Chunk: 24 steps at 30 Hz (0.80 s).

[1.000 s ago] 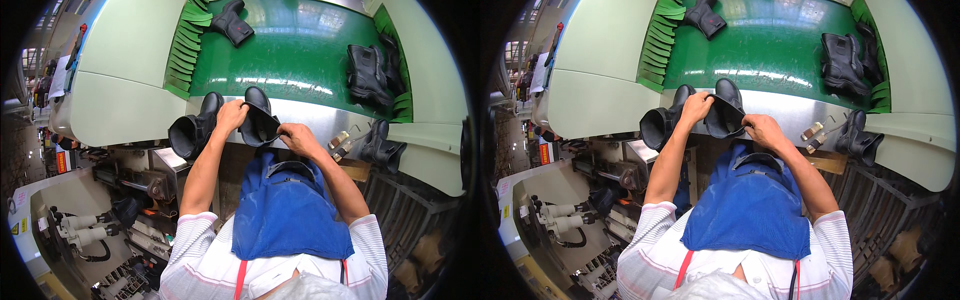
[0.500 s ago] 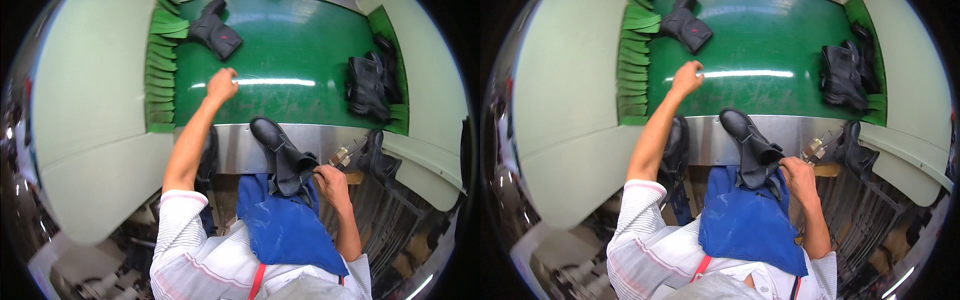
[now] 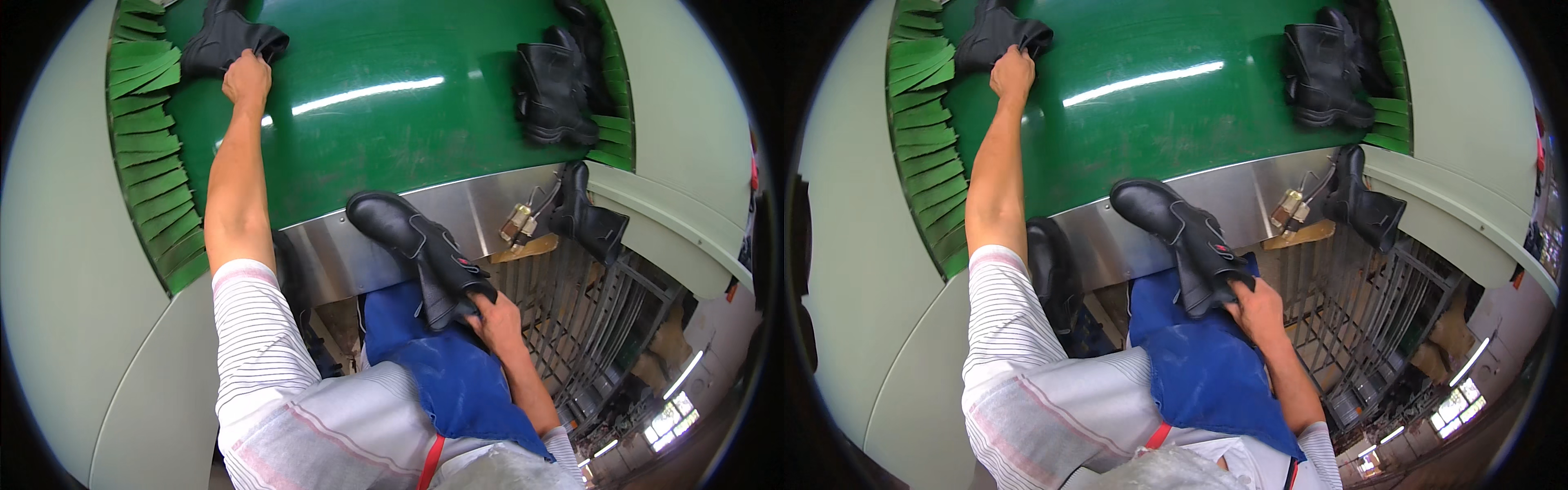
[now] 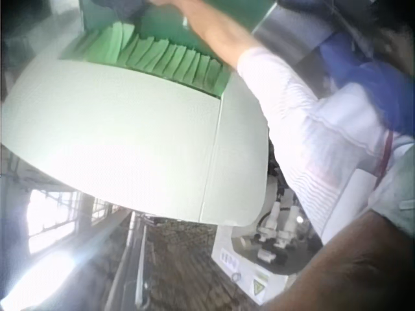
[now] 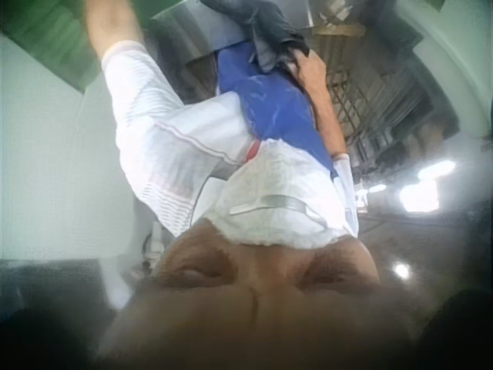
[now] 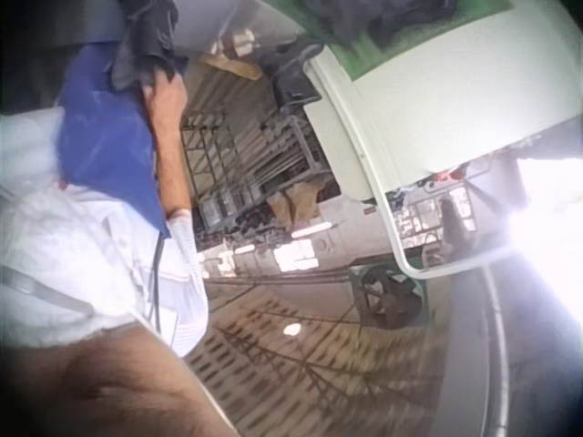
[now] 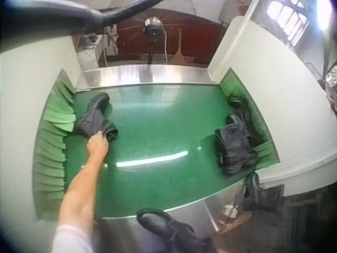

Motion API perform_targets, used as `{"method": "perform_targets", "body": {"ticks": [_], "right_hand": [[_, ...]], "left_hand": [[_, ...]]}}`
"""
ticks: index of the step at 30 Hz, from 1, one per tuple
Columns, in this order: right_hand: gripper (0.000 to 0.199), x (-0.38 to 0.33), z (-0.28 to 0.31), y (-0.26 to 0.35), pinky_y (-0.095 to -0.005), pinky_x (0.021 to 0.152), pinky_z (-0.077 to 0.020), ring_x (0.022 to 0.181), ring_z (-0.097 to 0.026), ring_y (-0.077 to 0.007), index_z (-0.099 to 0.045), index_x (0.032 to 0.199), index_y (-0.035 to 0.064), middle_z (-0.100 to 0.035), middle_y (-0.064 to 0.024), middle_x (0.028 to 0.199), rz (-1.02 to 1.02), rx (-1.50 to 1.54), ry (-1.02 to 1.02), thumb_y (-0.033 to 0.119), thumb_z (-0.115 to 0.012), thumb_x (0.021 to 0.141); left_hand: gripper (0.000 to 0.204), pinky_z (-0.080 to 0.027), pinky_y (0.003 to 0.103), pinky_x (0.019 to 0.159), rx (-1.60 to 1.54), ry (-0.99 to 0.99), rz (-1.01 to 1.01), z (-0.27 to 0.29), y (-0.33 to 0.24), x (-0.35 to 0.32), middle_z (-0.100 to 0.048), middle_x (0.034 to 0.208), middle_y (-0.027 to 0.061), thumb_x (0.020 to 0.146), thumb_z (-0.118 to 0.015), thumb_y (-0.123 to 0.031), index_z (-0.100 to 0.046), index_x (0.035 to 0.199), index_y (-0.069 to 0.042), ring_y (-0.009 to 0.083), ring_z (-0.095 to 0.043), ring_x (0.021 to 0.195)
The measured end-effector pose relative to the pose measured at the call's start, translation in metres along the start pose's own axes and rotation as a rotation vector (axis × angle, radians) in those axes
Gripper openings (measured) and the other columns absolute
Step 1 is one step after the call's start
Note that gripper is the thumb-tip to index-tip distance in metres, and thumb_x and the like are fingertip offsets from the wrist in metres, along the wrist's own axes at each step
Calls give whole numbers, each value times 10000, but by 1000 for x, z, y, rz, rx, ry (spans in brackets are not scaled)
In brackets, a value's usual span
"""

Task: The person operates a footwear-molding machine to shape boots, placing rubber components into the mold, activating the press, and removing the finished boots to place them on a conveyor belt.

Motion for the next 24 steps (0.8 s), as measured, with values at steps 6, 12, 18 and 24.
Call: {"method": "perform_targets", "body": {"ticks": [6, 12, 18, 24], "right_hand": [[349, 26, -1, -36, -465, 598, -473, 619, -619, -402, -677, 772, -8, -567, -239, 644, -63, 241, -174, 298, -725, 932], [444, 40, -13, -77, -381, 590, -444, 598, -505, -152, -670, 843, -65, -536, -121, 610, -112, 593, -75, 356, -663, 983], [483, 33, -22, -94, -334, 578, -442, 610, -528, -121, -712, 822, -65, -608, -55, 637, -89, 782, 59, 382, -658, 996], [454, 27, -34, -103, -327, 564, -449, 589, -557, -124, -716, 795, -25, -642, -56, 642, -24, 820, 145, 375, -648, 997]], "left_hand": [[448, -509, 517, 983, -136, -89, 123, 102, 18, -21, -724, 1182, 232, 990, -558, -438, -717, 1221, -88, 444, -663, 1149], [444, -533, 506, 805, -257, 11, 20, 164, 50, -133, -714, 956, 269, 944, -641, -438, -707, 939, 1, 445, -695, 939], [396, -474, 478, 679, -600, -111, 336, 161, 24, -352, -628, 751, 236, 938, -681, -355, -630, 849, 27, 360, -618, 690], [379, -474, 511, 684, -443, -76, 344, 172, -4, -494, -628, 800, 290, 949, -673, -344, -611, 874, 21, 502, -630, 803]]}}
Point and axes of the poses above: each hand's wrist, its own x-axis towards the middle knuckle, its own z-axis out of the back of the hand, y = z × x, the point moved 2 cm from there along x, towards the middle knuckle
